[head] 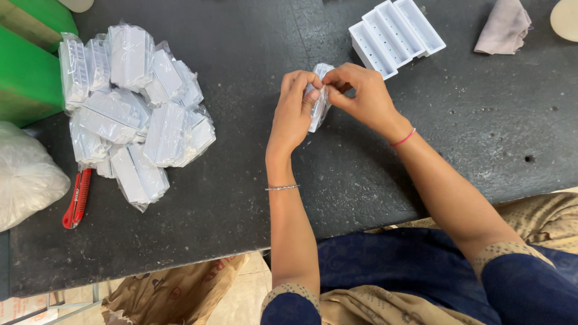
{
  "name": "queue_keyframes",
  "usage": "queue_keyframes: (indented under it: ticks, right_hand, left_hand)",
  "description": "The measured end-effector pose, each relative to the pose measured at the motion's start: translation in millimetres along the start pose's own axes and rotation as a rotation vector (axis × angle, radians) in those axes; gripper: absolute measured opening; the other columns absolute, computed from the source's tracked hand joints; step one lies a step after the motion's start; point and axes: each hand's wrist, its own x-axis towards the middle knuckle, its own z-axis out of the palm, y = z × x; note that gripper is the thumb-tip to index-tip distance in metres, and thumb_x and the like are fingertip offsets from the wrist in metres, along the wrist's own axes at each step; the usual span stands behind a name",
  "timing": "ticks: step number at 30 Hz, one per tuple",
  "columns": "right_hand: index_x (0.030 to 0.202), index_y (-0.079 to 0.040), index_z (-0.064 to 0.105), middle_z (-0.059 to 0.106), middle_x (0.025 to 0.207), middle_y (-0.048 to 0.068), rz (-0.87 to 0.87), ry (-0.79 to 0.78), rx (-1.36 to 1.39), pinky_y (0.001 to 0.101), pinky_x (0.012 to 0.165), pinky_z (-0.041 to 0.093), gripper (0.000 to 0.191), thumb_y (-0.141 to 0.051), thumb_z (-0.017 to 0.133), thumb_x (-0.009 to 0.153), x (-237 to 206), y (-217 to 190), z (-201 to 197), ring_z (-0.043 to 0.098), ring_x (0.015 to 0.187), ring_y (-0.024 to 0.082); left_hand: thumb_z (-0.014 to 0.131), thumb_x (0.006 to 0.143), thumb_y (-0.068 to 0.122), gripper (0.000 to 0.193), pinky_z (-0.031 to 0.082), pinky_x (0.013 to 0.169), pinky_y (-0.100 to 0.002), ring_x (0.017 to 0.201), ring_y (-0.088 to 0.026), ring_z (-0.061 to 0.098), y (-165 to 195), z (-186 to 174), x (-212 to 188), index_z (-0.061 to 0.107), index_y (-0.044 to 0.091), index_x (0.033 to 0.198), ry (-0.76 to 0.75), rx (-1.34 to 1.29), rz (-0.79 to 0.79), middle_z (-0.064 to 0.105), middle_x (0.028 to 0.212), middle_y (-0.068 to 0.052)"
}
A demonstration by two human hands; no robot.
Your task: The person wipes white plastic parts with a cloth, then places them into clear plastic bags and seals them. The person repeats this process for several parts, stacking the packaged items on the table.
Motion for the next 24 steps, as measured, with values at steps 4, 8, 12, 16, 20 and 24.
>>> queue_keyframes:
  ticks: [4, 8, 12, 16, 20, 24]
  right_hand:
    - [0.107, 0.0, 0.07, 0.072, 0.095, 0.007, 0.104, 0.003, 0.081, 0.0274, 0.077, 0.057, 0.013, -0.006, 0.072, 0.095, -1, 0, 4, 0.071, 0.085, 0.013]
    - [0.107, 0.0, 0.07, 0.073, 0.094, 0.005, 0.171, -0.006, 0.142, 0.0256, 0.075, 0.055, 0.013, -0.009, 0.071, 0.097, 0, -1, 4, 0.067, 0.083, 0.009]
    - [0.107, 0.001, 0.069, 0.071, 0.093, 0.005, 0.136, -0.023, 0.135, 0.0256, 0.076, 0.055, 0.014, -0.009, 0.071, 0.097, 2, -2, 3, 0.067, 0.083, 0.009]
    - [0.105, 0.002, 0.068, 0.07, 0.092, 0.006, 0.114, 0.0, 0.099, 0.0259, 0.074, 0.055, 0.013, -0.009, 0.07, 0.098, 0, -4, 3, 0.067, 0.081, 0.01]
    - [0.105, 0.001, 0.069, 0.071, 0.092, 0.005, 0.126, -0.022, 0.109, 0.026, 0.073, 0.055, 0.012, -0.008, 0.07, 0.097, 0, -7, 2, 0.067, 0.081, 0.011]
    - [0.106, 0.001, 0.068, 0.07, 0.093, 0.005, 0.09, -0.019, 0.116, 0.0261, 0.075, 0.055, 0.012, -0.008, 0.07, 0.099, 1, -7, 1, 0.068, 0.082, 0.011]
  left_hand:
    - [0.063, 0.101, 0.01, 0.013, 0.052, 0.1, -0.039, 0.118, -0.025, 0.064, -3, -2, 0, 0.06, 0.013, 0.113, -0.025, -0.022, 0.013, 0.055, 0.126, -0.004]
    - [0.071, 0.096, 0.013, 0.018, 0.054, 0.096, -0.038, 0.11, -0.026, 0.064, 1, -7, -1, 0.062, 0.012, 0.112, -0.004, 0.029, 0.033, 0.058, 0.125, -0.005]
    - [0.073, 0.092, 0.017, 0.022, 0.06, 0.079, -0.033, 0.105, -0.022, 0.069, 12, -10, -3, 0.067, 0.013, 0.113, 0.048, 0.002, 0.013, 0.066, 0.125, -0.003]
    - [0.08, 0.088, 0.02, 0.024, 0.062, 0.075, -0.031, 0.101, -0.021, 0.073, 20, -14, -4, 0.073, 0.012, 0.11, 0.038, -0.022, -0.018, 0.07, 0.122, -0.004]
    - [0.08, 0.087, 0.017, 0.024, 0.064, 0.075, -0.03, 0.1, -0.02, 0.075, 24, -16, -4, 0.075, 0.011, 0.11, 0.044, -0.032, -0.053, 0.071, 0.122, -0.003]
    - [0.079, 0.086, 0.015, 0.024, 0.063, 0.074, -0.03, 0.098, -0.019, 0.075, 26, -15, -4, 0.074, 0.012, 0.109, 0.064, 0.028, -0.027, 0.071, 0.121, -0.002]
